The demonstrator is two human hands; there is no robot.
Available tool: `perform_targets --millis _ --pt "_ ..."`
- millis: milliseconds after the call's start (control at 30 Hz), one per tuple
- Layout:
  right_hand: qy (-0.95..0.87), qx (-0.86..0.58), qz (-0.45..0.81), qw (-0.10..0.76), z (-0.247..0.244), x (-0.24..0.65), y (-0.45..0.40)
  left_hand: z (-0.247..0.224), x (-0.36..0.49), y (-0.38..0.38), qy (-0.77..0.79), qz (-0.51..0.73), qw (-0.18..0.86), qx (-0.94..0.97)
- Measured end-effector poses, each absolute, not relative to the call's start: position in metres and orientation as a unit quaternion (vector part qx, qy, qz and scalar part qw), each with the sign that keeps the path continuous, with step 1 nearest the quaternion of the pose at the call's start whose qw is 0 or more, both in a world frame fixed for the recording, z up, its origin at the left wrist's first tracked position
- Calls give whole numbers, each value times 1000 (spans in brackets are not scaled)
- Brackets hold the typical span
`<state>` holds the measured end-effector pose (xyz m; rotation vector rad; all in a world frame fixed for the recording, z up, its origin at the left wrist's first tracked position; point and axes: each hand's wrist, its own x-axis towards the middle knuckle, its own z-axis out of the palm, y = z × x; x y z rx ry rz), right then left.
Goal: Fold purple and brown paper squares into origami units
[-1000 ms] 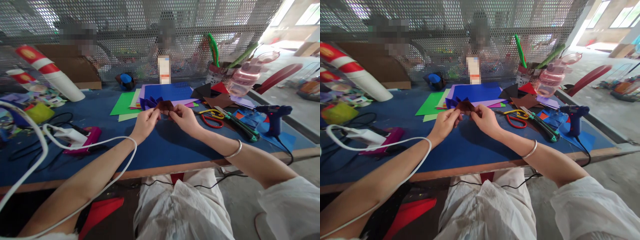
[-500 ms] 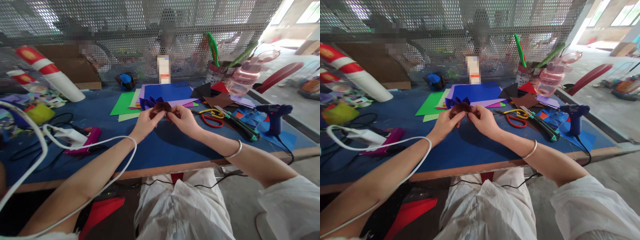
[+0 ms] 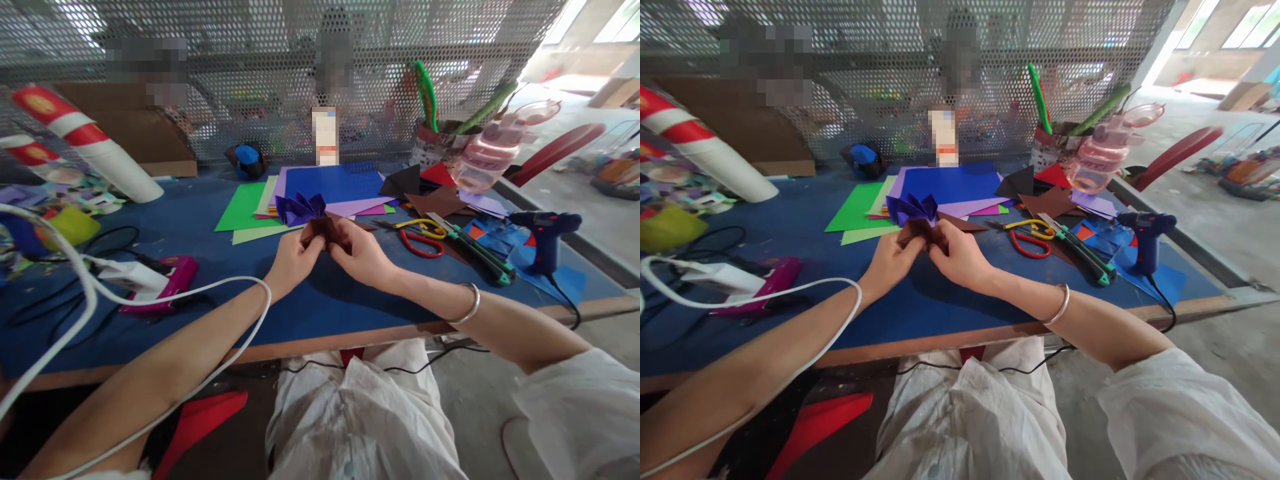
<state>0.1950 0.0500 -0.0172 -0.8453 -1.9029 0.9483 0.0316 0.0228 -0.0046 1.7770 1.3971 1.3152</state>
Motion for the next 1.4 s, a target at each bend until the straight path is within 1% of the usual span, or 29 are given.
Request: perform_targets --millis 233,367,467,600,867,967,1033,1167,1233,1400 --pt "-713 -363 418 431 -16 198 73 -9 28 33 530 468 305 639" --pt "-664 -406 399 486 -6 214 104 -7 21 36 544 467 298 630" --pt "-653 -430 380 494 -3 224 120 -8 19 37 548 461 293 634" --pt "-691 -439 343 461 -8 227 127 -8 20 37 544 453 301 639" --pt "-829 -399 195 339 -22 227 119 -2 22 32 542 460 318 627" --pt "-850 -392 152 319 -23 228 118 -3 21 33 538 471 329 616" --pt "-852 -386 124 331 -21 229 118 -5 20 36 535 491 333 601" --pt "-847 -358 84 385 -12 224 109 -7 17 41 520 556 352 545" --pt "-850 -328 81 405 -10 219 99 -6 18 42 502 569 388 523" --pt "-855 -264 117 431 -9 209 75 -2 24 37 452 545 486 512"
